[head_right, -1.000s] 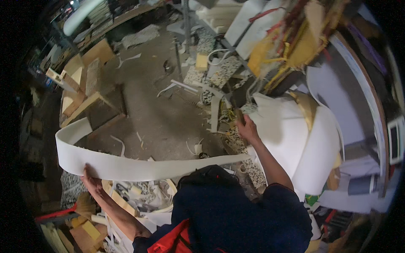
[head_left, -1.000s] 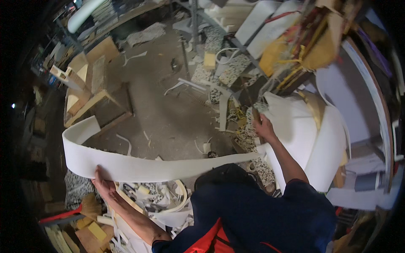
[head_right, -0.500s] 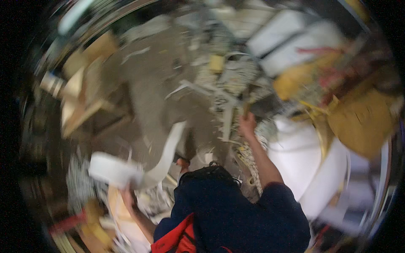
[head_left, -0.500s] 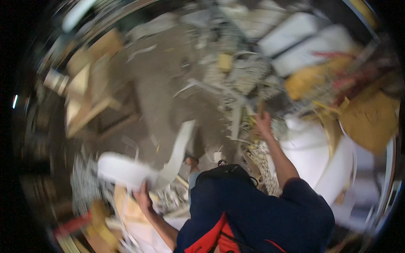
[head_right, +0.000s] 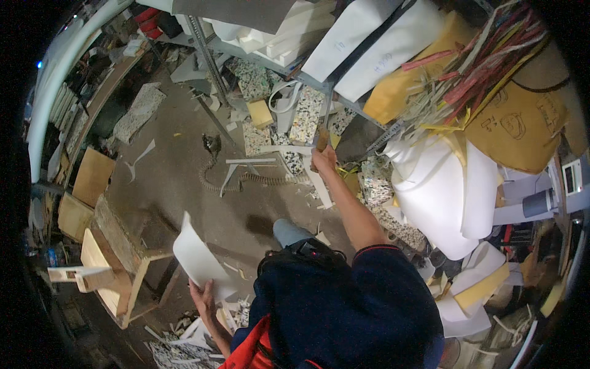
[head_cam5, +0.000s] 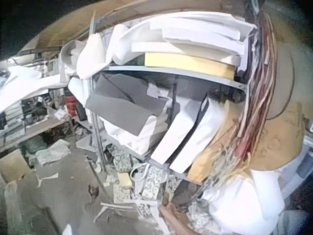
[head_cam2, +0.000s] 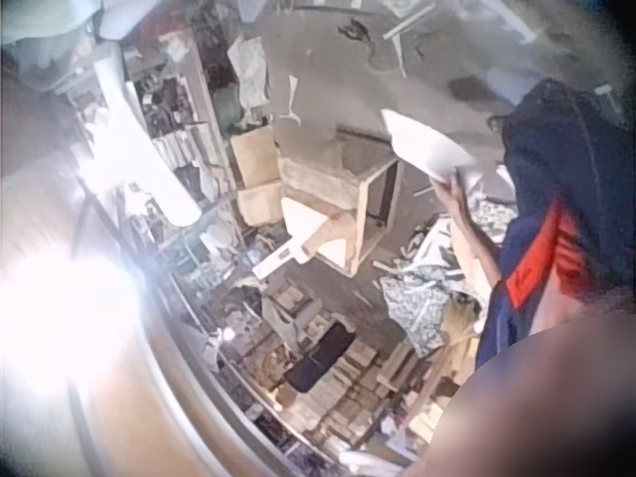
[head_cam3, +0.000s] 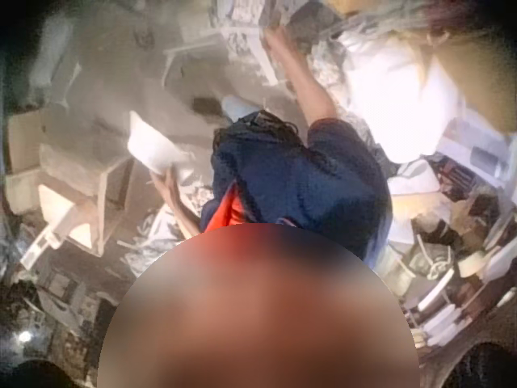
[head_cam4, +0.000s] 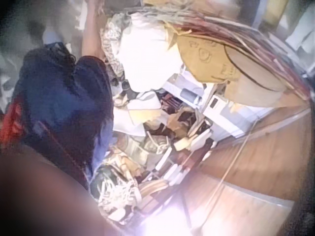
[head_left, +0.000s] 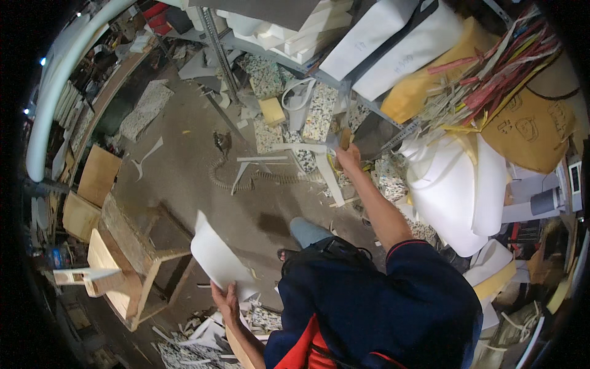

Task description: The person cuts a white plastic sheet to fit a wooden chair frame using a utility knife, then sprays adhesive and attaches the plastic to the frame. The person handles the chair frame and plastic pieces, applying adhesive and pressing the plastic into place.

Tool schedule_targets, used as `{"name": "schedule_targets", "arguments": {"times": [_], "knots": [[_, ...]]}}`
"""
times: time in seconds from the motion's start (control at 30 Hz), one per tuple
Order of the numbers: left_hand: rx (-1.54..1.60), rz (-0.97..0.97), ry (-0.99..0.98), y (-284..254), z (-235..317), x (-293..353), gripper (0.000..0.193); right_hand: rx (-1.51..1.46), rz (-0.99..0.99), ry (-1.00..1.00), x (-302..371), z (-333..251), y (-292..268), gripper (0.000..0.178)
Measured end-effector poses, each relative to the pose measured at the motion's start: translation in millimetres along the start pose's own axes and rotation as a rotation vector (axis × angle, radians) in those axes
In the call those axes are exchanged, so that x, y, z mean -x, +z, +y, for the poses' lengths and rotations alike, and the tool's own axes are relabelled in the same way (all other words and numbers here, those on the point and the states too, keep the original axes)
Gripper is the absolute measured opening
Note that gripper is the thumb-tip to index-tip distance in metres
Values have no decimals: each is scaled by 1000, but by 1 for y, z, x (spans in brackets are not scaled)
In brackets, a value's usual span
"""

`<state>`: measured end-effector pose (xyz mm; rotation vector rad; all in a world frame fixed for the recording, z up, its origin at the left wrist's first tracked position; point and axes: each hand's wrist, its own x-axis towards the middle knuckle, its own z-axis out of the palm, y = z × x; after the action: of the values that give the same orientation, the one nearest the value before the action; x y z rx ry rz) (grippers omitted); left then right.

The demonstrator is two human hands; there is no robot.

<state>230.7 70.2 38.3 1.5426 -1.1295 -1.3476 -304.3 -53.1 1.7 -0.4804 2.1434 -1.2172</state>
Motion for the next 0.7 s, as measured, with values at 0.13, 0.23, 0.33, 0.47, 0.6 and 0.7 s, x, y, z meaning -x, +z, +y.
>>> {"name": "schedule_targets", "arguments": {"times": [0.13,0.23,0.33,0.47,0.6,0.7], "knots": [[-36,1,-6,-10,6,-53,55,232,215,42,-120,27,51,41],[-49,67,-121,-1,5,-76,53,239,326,8,-228,48,65,37],[-184,139,-70,0,1,-84,53,-383,-150,176,-279,56,70,31],[-347,98,-110,42,52,-138,62,-654,-262,278,-423,40,-9,20],[-332,219,-153,57,111,-148,59,-507,-96,324,-418,37,30,32],[-325,210,-107,66,109,-191,57,-525,-120,290,-429,24,48,41]]}}
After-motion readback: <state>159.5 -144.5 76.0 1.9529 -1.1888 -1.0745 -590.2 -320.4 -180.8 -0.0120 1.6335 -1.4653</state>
